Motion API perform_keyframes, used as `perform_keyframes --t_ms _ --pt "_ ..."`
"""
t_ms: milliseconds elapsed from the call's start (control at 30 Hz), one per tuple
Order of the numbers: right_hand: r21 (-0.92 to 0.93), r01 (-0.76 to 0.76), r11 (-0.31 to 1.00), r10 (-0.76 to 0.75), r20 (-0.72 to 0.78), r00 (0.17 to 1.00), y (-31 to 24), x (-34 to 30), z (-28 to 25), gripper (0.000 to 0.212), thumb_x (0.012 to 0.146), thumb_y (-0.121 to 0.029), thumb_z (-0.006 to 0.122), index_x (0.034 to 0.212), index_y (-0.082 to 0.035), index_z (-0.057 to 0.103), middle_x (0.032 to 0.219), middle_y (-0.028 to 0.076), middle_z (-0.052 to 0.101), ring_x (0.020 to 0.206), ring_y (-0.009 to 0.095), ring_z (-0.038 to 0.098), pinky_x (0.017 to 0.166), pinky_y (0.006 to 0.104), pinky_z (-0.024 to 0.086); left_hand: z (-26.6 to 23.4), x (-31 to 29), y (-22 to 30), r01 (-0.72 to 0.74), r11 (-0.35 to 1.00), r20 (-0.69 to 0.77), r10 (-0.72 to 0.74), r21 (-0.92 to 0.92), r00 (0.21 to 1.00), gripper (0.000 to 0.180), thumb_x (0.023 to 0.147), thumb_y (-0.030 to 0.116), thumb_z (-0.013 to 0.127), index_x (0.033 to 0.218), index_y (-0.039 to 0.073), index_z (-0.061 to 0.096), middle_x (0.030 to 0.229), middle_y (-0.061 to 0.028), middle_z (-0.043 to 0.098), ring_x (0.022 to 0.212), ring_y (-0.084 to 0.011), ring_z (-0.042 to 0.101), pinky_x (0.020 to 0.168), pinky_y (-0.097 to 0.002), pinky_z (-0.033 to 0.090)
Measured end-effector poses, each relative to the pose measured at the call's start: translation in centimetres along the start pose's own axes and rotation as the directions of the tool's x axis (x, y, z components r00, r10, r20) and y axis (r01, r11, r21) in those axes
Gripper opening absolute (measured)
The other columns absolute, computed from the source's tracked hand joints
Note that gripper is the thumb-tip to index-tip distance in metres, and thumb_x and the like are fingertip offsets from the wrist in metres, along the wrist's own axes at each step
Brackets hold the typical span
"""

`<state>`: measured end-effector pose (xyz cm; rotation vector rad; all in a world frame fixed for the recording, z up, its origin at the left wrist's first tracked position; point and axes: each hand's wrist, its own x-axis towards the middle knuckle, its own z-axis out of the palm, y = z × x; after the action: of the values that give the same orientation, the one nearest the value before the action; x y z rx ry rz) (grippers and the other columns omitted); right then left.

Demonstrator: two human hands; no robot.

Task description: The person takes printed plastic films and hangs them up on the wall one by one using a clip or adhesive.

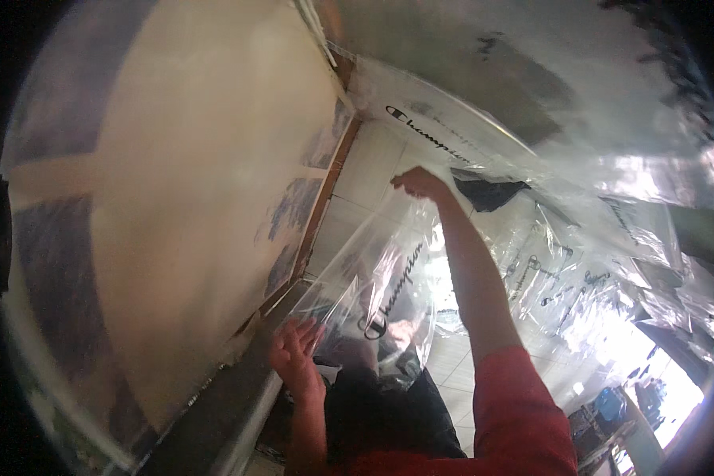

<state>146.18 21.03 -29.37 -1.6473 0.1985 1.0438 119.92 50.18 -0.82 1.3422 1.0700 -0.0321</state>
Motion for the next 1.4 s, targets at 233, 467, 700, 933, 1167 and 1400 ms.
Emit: perform_keyframes --t_ms 233,467,700,933,1167,1400 --pt "-0.06 -0.347 0.936 0.348 0.008 0.937 -6.7 6.2 -10.0 0.029 0.085 -0.041 0.065 0.087 -0.013 0.065 0.07 -0.004 0.053 0.059 0.008 0.045 0.055 0.0247 0.037 9.1 8.1 1.9 0.051 0.992 0.119 -0.036 -0.118 0.992 0.042 0.098 0.029 0.05 0.121 -0.006 0.047 0.106 -0.0231 0.063 0.098 -0.0288 0.064 0.089 -0.0378 0.051" --pt "0.148 -0.229 0.962 0.238 -0.047 0.97 -9.7 6.3 -11.7 0.016 0.09 -0.024 0.062 0.084 -0.01 0.064 0.068 -0.004 0.056 0.06 0.005 0.051 0.051 0.0199 0.037 12.3 9.4 4.2 0.142 0.988 0.067 -0.138 -0.057 0.988 0.041 0.099 0.028 0.048 0.121 -0.006 0.047 0.108 -0.0227 0.063 0.101 -0.0305 0.064 0.092 -0.039 0.05" --pt "-0.006 -0.053 0.999 0.047 -0.373 0.927 -7.4 4.9 -5.3 0.026 0.089 -0.03 0.061 0.079 -0.007 0.063 0.062 -0.001 0.055 0.056 0.008 0.049 0.051 0.0232 0.037 9.0 9.8 3.3 0.131 0.988 0.061 -0.126 -0.077 0.99 0.042 0.098 0.027 0.048 0.123 -0.007 0.045 0.11 -0.0227 0.061 0.103 -0.0307 0.062 0.094 -0.0406 0.05" --pt "-0.389 0.117 0.914 -0.375 -0.697 0.611 -10.6 -7.1 2.8 0.025 0.088 -0.025 0.064 0.078 -0.003 0.063 0.061 0.009 0.062 0.055 0.019 0.062 0.054 0.0322 0.047 0.5 9.5 0.1 0.137 0.988 -0.003 -0.137 0.067 0.991 0.045 0.096 0.033 0.047 0.125 -0.001 0.046 0.106 -0.0162 0.06 0.099 -0.0278 0.06 0.095 -0.0389 0.046" --pt "0.121 0.062 0.991 0.027 -0.623 0.781 -15.1 -18.9 6.4 0.024 0.091 -0.027 0.059 0.095 -0.006 0.069 0.065 0.007 0.065 0.055 0.012 0.058 0.053 0.0275 0.045 -4.5 11.5 0.2 0.301 0.944 0.162 -0.279 -0.138 0.947 0.043 0.094 0.036 0.054 0.124 0.004 0.052 0.111 -0.0074 0.059 0.09 -0.018 0.056 0.085 -0.0343 0.046" --pt "0.114 0.295 0.949 -0.206 -0.484 0.85 -9.1 -30.7 1.3 0.029 0.09 -0.023 0.055 0.104 0.0 0.066 0.105 0.014 0.066 0.079 0.018 0.062 0.072 0.0323 0.049 -0.4 12.1 6.9 0.112 0.993 0.626 -0.067 -0.032 0.777 0.042 0.09 0.032 0.062 0.119 0.003 0.057 0.115 -0.0051 0.059 0.095 -0.0171 0.056 0.08 -0.0323 0.044"
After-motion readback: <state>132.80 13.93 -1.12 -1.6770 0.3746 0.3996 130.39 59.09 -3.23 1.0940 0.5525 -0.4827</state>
